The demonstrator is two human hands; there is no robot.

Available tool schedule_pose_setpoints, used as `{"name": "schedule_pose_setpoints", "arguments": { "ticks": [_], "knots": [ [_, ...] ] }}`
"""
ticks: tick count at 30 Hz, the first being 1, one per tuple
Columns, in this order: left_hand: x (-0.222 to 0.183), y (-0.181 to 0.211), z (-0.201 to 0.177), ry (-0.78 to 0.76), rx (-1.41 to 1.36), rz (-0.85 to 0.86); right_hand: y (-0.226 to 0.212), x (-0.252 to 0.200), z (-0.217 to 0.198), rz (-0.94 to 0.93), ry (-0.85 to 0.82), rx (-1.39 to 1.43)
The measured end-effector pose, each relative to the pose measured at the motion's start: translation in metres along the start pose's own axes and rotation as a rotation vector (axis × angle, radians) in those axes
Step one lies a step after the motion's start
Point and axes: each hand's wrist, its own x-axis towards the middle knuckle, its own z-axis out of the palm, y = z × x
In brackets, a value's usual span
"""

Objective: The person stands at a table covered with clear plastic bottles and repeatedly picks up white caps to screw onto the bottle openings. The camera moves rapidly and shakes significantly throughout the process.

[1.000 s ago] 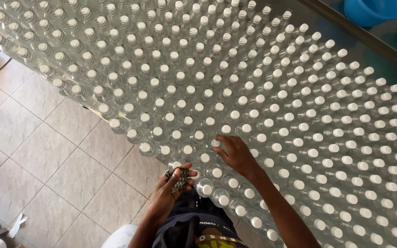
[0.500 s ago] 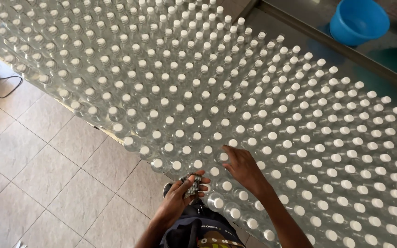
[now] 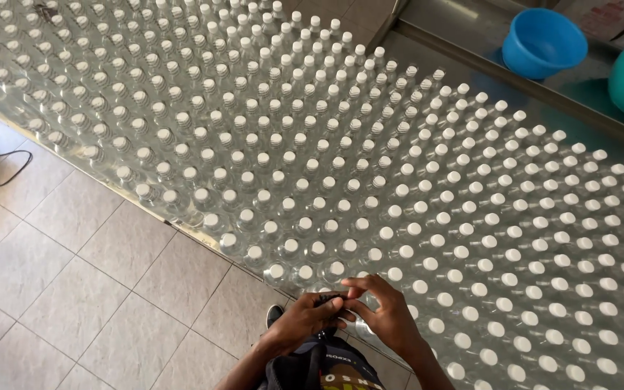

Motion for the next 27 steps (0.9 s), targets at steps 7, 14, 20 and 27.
{"name": "schedule_pose_setpoints", "arguments": {
  "ticks": [7,14,20,27],
  "knots": [
    [-0.021,0.011,-0.023,-0.024,0.021,-0.063,-0.017,-0.001,0.027,0.388,0.092,0.076],
    [-0.022,0.001,-0.039,0.055,0.041,-0.097,-0.010,-0.002,0.021,0.318,0.055,0.086],
    [-0.029,0.020,-0.030,0.209,-0.078,-0.070,0.063,0.032,-0.024,0.120,0.216,-0.127],
    [-0.023,0.041,-0.009,0.306,-0.072,-0.063,0.140,0.091,-0.029,0.001,0.241,-0.261]
  ]
}}
